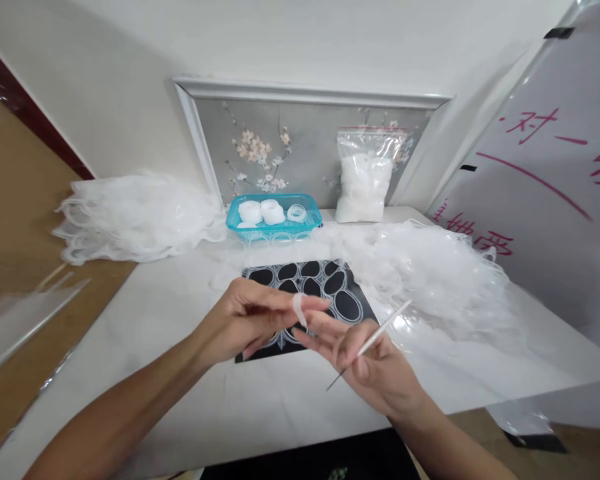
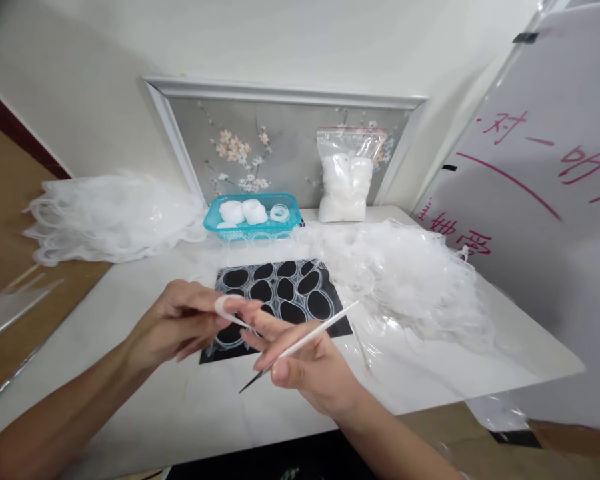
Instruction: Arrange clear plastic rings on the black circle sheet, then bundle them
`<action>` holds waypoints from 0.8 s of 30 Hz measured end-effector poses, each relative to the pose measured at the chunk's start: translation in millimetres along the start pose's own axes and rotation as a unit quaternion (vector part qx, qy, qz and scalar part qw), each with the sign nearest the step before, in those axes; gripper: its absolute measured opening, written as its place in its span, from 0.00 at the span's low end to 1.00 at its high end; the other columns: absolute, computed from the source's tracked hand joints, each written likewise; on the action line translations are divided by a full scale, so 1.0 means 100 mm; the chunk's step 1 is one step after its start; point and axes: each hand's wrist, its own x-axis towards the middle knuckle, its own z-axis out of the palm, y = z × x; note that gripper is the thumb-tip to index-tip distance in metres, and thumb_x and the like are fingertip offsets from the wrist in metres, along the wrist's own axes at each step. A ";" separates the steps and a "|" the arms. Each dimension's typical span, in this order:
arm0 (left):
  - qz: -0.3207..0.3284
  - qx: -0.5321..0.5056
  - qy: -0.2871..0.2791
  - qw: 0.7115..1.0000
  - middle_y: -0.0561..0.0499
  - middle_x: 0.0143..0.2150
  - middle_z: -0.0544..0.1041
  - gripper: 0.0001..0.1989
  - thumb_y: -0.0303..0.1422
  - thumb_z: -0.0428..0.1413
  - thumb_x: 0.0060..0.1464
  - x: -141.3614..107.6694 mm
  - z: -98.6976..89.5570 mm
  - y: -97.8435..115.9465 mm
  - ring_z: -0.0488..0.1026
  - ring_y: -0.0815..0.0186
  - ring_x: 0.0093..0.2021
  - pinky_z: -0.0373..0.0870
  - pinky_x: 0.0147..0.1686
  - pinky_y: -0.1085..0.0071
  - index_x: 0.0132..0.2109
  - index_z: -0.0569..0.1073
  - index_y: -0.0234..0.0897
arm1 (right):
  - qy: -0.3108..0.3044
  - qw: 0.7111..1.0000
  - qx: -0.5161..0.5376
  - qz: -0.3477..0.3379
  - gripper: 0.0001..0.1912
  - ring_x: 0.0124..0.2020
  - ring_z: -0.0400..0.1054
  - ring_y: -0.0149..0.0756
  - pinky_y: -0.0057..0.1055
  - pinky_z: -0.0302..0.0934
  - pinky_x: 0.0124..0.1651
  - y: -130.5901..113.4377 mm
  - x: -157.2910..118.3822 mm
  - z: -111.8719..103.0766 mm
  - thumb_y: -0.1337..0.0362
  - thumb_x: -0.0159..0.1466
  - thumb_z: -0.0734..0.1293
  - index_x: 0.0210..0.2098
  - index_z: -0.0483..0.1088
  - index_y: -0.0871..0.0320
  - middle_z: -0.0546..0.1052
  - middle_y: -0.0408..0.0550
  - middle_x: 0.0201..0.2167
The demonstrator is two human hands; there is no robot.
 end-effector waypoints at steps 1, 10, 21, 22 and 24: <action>0.011 0.016 0.054 0.998 0.52 0.21 0.77 0.11 0.37 0.60 0.53 0.04 -0.01 -0.06 0.52 0.79 0.11 0.48 0.10 0.79 0.43 0.82 0.45 | -0.001 1.000 0.010 0.009 0.06 0.67 0.53 0.40 0.49 0.52 0.66 0.04 0.01 -0.01 0.59 0.61 0.71 0.38 0.78 0.42 0.74 0.40 0.56; -0.053 0.411 0.280 0.866 0.44 0.51 0.79 0.33 0.47 0.59 0.51 0.97 -1.08 -0.41 0.75 0.59 0.46 0.70 0.43 0.70 0.60 0.70 0.36 | 0.148 0.987 -0.016 0.056 0.04 0.60 0.63 0.45 0.46 0.57 0.61 0.30 0.02 -0.24 0.58 0.58 0.72 0.34 0.79 0.48 0.73 0.46 0.56; -0.292 0.615 0.179 0.710 0.40 0.53 0.75 0.18 0.38 0.64 0.49 1.71 -1.85 -0.56 0.63 0.47 0.61 0.50 0.61 0.44 0.46 0.77 0.34 | 0.302 0.944 0.085 0.102 0.09 0.34 0.72 0.31 0.29 0.66 0.46 0.33 0.00 -0.49 0.58 0.53 0.77 0.31 0.80 0.56 0.77 0.43 0.28; -0.301 0.619 0.170 0.706 0.42 0.53 0.74 0.16 0.39 0.62 0.53 1.70 -1.84 -0.55 0.64 0.50 0.60 0.53 0.61 0.44 0.46 0.76 0.34 | 0.308 0.941 0.096 0.103 0.09 0.33 0.71 0.30 0.28 0.67 0.45 0.32 0.00 -0.50 0.58 0.52 0.77 0.31 0.80 0.56 0.77 0.43 0.27; -0.310 0.623 0.159 0.701 0.44 0.53 0.74 0.15 0.39 0.57 0.59 1.68 -1.81 -0.54 0.67 0.55 0.57 0.59 0.59 0.47 0.48 0.74 0.33 | 0.311 0.938 0.111 0.102 0.10 0.32 0.71 0.29 0.27 0.66 0.43 0.30 0.00 -0.49 0.59 0.52 0.77 0.30 0.80 0.56 0.76 0.42 0.25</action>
